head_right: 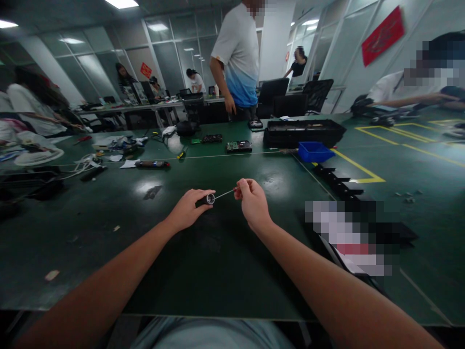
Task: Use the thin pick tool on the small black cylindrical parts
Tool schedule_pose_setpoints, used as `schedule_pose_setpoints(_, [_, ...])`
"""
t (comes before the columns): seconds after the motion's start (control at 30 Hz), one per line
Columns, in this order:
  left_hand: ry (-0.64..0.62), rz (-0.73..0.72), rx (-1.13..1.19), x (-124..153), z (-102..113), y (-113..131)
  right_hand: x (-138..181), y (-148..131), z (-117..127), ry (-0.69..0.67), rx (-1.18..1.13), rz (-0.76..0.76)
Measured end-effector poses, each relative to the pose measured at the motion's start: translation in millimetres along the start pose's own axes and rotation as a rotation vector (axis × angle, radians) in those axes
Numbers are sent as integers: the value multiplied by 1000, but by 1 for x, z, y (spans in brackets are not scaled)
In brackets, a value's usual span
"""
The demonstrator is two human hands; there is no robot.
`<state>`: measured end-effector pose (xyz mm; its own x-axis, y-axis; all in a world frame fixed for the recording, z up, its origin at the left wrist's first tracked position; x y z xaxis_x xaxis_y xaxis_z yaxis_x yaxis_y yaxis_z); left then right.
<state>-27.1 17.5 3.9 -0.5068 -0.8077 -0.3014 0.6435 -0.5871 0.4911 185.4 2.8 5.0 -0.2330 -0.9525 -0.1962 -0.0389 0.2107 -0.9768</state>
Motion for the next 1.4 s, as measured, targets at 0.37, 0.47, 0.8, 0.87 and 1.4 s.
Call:
schedule_pose_setpoints(0.37, [10, 57, 9, 1, -1, 4, 6, -5, -3, -17, 110, 110])
schedule_pose_setpoints(0.47, [17, 56, 12, 1, -1, 3, 5, -5, -2, -32, 116, 113])
schedule_pose_setpoints(0.8, [35, 45, 27, 3, -2, -1, 6, -6, -2, -42, 127, 92])
schedule_pose_setpoints(0.87, [29, 48, 23, 3, -3, -1, 9, -12, -1, -55, 192, 118])
schedule_pose_setpoints(1.4, [20, 60, 2, 2, -2, -2, 18, -32, -4, -200, 568, 413])
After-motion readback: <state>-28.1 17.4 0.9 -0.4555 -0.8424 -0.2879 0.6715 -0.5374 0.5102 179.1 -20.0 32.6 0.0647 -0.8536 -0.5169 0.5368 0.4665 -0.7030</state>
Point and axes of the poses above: each hand's wrist, its own x-axis away from the middle knuckle, its own z-axis out of the back of the hand, y = z × x, the point moved 2 cm from there along -x, towards the middle knuckle
